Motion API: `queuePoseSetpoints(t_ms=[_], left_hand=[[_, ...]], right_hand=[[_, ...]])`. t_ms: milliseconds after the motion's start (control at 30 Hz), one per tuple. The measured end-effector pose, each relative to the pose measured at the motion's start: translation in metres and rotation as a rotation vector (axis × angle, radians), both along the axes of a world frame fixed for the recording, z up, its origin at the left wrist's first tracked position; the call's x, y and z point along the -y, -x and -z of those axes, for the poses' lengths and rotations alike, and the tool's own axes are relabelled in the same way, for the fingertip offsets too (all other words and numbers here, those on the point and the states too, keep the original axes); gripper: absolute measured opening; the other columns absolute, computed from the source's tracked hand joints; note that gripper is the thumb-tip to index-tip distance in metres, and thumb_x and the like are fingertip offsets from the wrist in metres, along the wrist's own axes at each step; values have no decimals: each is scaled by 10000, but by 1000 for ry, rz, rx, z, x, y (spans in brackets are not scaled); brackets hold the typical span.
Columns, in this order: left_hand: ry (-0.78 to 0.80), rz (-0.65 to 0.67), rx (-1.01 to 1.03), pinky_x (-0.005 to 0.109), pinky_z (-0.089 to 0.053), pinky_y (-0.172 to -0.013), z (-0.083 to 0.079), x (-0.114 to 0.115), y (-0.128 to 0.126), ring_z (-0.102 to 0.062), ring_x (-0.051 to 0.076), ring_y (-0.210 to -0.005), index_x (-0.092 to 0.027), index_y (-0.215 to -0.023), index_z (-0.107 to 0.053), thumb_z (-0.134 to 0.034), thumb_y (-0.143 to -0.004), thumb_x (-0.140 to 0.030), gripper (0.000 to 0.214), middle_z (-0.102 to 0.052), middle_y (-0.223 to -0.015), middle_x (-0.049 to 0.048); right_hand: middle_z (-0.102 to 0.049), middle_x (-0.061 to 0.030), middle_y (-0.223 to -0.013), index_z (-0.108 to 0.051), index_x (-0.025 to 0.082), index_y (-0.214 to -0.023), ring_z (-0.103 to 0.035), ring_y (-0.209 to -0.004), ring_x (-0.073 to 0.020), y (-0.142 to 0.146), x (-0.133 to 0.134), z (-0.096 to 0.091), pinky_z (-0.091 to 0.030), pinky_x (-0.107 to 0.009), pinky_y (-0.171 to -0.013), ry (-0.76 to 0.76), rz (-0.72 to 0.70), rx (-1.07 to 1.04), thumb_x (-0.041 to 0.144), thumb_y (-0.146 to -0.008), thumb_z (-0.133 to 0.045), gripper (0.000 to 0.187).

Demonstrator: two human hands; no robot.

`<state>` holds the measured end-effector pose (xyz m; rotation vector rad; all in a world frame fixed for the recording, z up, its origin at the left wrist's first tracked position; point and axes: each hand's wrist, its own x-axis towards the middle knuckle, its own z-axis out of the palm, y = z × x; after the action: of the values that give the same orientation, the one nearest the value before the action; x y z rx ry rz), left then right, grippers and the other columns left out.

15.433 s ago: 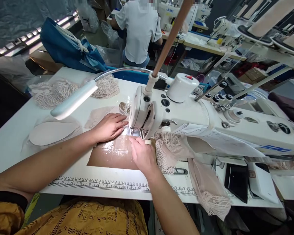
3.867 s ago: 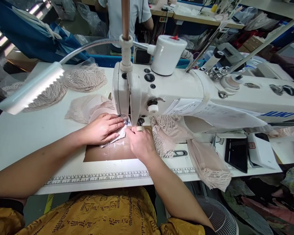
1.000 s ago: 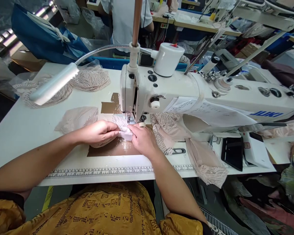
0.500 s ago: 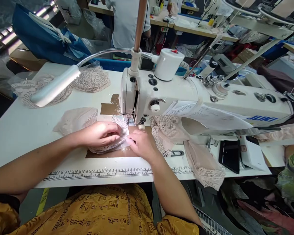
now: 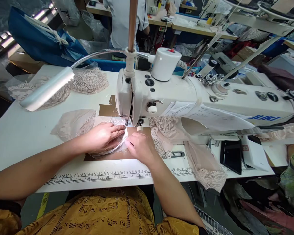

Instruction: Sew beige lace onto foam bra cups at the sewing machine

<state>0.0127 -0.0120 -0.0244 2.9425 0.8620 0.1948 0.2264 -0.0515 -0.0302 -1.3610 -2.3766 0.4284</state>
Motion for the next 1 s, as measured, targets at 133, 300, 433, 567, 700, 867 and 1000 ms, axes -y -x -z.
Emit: queuePoseSetpoints(t_ms=[133,300,433,567,700,867,1000], left_hand=[[4,10,11,391,-460,-800,1,-9,3,-610,250,-901,-113,-1293,-603,-449,-966,-355,436,-585,-1350,166],[-6,30,50,383,-446,-820,-5,-11,6,-593,246,-949,-136,-1247,-635,-423,-981,-298,376,-612,-1313,146],[10,42,23,375,-435,-838,-8,-5,4,-574,241,-957,-139,-1216,-648,-443,-974,-268,342,-623,-1299,121],[10,12,1,376,-426,-836,-4,-5,2,-556,246,-964,-129,-1226,-636,-462,-952,-229,339,-604,-1333,109],[-26,-5,13,377,-421,-842,2,-12,3,-551,254,-1005,-131,-1227,-632,-456,-948,-197,336,-589,-1354,114],[-74,-55,-5,393,-424,-856,3,-18,4,-556,266,-1010,-138,-1234,-632,-464,-931,-182,349,-587,-1359,111],[-101,-88,-13,405,-434,-859,4,-18,5,-560,272,-1016,-138,-1249,-628,-478,-922,-176,362,-602,-1338,111]], right_hand=[[-583,-6,-680,-700,187,-713,-513,-653,-130,1,0,5,-349,-245,-605,-49,15,21,190,-912,-532,260],[-624,-24,-745,-751,209,-909,-552,-721,-151,0,0,8,-384,-252,-653,-80,6,61,236,-939,-527,228],[-642,-35,-778,-753,206,-991,-559,-741,-159,0,1,8,-406,-262,-682,-107,3,110,262,-956,-513,249],[-650,-38,-798,-748,213,-1053,-564,-758,-172,1,1,10,-419,-274,-692,-111,15,145,244,-946,-517,256],[-650,-46,-795,-716,222,-1160,-566,-770,-193,4,0,12,-427,-292,-704,-107,43,212,242,-942,-513,299],[-649,-55,-807,-695,213,-1205,-558,-762,-192,6,-1,13,-421,-294,-708,-125,41,249,264,-957,-490,326],[-636,-46,-781,-715,216,-1169,-547,-742,-183,5,0,12,-412,-285,-695,-140,41,237,275,-970,-470,321]])
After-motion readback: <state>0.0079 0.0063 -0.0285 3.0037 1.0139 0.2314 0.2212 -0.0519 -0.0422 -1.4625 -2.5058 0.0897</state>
